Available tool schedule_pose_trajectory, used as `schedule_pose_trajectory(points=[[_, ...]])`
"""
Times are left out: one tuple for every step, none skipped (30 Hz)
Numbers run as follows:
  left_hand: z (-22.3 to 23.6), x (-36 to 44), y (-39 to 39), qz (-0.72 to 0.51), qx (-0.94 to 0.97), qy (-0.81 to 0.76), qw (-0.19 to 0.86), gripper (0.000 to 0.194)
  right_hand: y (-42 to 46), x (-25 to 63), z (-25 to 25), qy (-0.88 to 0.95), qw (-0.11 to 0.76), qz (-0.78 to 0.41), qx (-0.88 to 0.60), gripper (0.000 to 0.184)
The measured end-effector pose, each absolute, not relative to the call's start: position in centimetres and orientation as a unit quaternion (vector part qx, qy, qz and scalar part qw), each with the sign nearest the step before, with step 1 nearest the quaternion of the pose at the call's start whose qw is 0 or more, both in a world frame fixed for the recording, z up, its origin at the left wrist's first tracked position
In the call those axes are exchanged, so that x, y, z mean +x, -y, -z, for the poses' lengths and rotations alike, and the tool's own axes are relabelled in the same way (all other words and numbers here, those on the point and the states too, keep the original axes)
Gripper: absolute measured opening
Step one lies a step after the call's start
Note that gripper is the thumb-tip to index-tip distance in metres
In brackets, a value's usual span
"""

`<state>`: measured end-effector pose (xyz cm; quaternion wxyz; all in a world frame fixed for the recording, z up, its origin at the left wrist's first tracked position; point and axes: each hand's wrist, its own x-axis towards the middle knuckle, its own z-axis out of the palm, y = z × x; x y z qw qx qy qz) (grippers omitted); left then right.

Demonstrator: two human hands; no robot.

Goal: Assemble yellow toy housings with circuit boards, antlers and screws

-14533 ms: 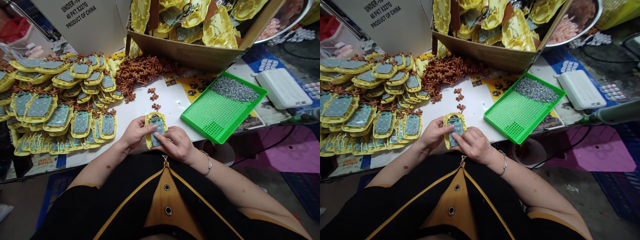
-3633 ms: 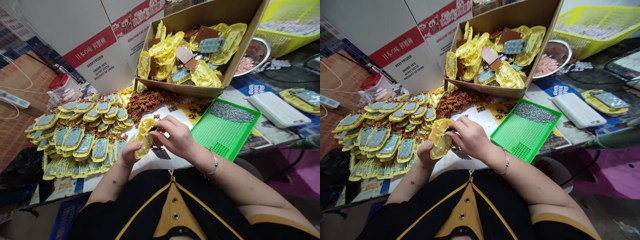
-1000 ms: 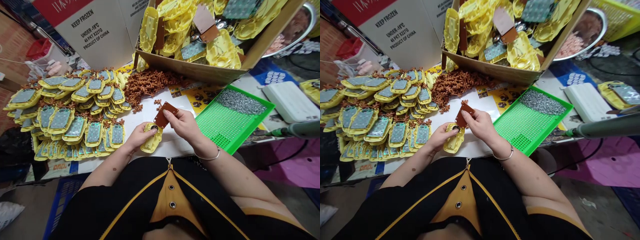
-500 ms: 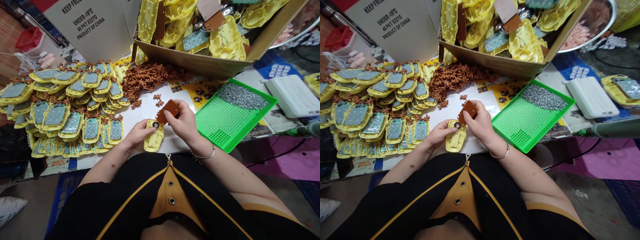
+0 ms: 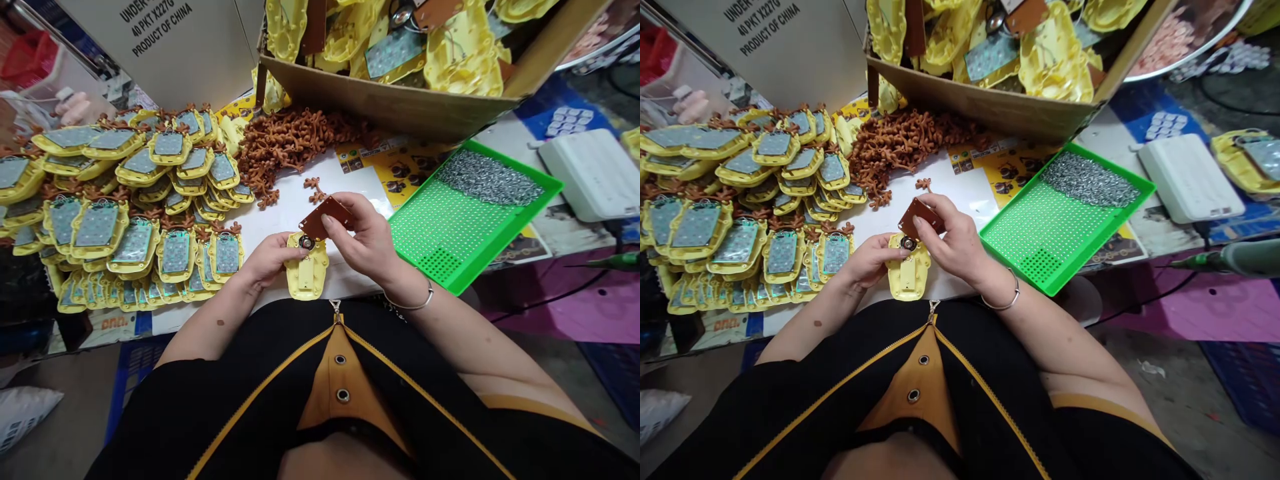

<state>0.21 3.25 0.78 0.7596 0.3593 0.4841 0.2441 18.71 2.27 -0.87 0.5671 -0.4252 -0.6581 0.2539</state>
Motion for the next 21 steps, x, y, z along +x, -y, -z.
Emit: schedule_pose_trajectory(points=[[-0.8,0.2,-3.3,-0.247,0.359,-0.487,0.757,0.034,-2.2,18.8,0.9,0.664,0.568,-0.243,-0.421,0.024],[-0.9,0.2,-3.3,-0.25,0.358,-0.49,0.754,0.033,-2.1,19.0,0.9,0.673,0.569,-0.227,-0.415,0.024],[-0.9,0.2,-3.3,-0.252,0.358,-0.492,0.752,0.033,-1.9,19.1,0.9,0.686,0.568,-0.206,-0.406,0.024],[-0.9,0.3,-3.3,-0.256,0.356,-0.494,0.751,0.032,-1.8,19.2,0.9,0.703,0.564,-0.179,-0.395,0.024],[-0.8,0.3,-3.2,-0.26,0.356,-0.494,0.749,0.032,-1.6,19.3,0.9,0.724,0.555,-0.145,-0.382,0.024],[-0.8,0.3,-3.2,-0.266,0.356,-0.494,0.747,0.031,-1.4,19.3,1.0,0.748,0.543,-0.1,-0.37,0.023],[-0.8,0.3,-3.2,-0.271,0.357,-0.494,0.745,0.03,-1.2,19.4,0.9,0.77,0.527,-0.046,-0.357,0.021],[-0.8,0.3,-3.2,-0.275,0.361,-0.492,0.743,0.03,-1.0,19.4,0.9,0.789,0.51,0.013,-0.343,0.02],[-0.8,0.3,-3.1,-0.278,0.366,-0.488,0.742,0.029,-0.8,19.3,0.8,0.802,0.495,0.066,-0.328,0.018],[-0.8,0.3,-3.1,-0.281,0.372,-0.483,0.741,0.028,-0.6,19.3,0.7,0.812,0.482,0.107,-0.312,0.018],[-0.9,0.4,-3.0,-0.282,0.377,-0.477,0.742,0.026,-0.5,19.2,0.7,0.82,0.47,0.133,-0.298,0.017],[-0.9,0.4,-2.9,-0.283,0.38,-0.472,0.744,0.025,-0.3,19.2,0.6,0.827,0.461,0.147,-0.287,0.016],[-1.0,0.4,-2.9,-0.283,0.381,-0.467,0.746,0.024,-0.2,19.2,0.5,0.832,0.455,0.153,-0.278,0.015],[-1.0,0.3,-2.8,-0.282,0.38,-0.467,0.747,0.024,-0.1,19.1,0.5,0.836,0.45,0.157,-0.27,0.013],[-1.0,0.3,-2.8,-0.283,0.378,-0.469,0.747,0.024,0.1,19.1,0.6,0.838,0.45,0.162,-0.264,0.012],[-1.0,0.2,-2.7,-0.284,0.374,-0.474,0.745,0.024,0.2,19.1,0.7,0.837,0.453,0.163,-0.26,0.012],[-1.0,0.2,-2.7,-0.286,0.371,-0.48,0.742,0.025,0.4,19.1,0.8,0.833,0.461,0.157,-0.264,0.012],[-1.0,0.1,-2.7,-0.288,0.368,-0.486,0.738,0.026,0.6,19.1,1.0,0.824,0.472,0.14,-0.28,0.013],[-1.0,0.1,-2.7,-0.289,0.367,-0.49,0.736,0.028,0.8,19.1,1.1,0.81,0.487,0.112,-0.307,0.014],[-1.0,0.0,-2.6,-0.287,0.368,-0.494,0.734,0.028,0.9,19.0,1.1,0.792,0.503,0.072,-0.34,0.015],[-1.0,0.0,-2.6,-0.283,0.371,-0.496,0.732,0.029,1.0,19.0,1.1,0.768,0.519,0.029,-0.374,0.017]])
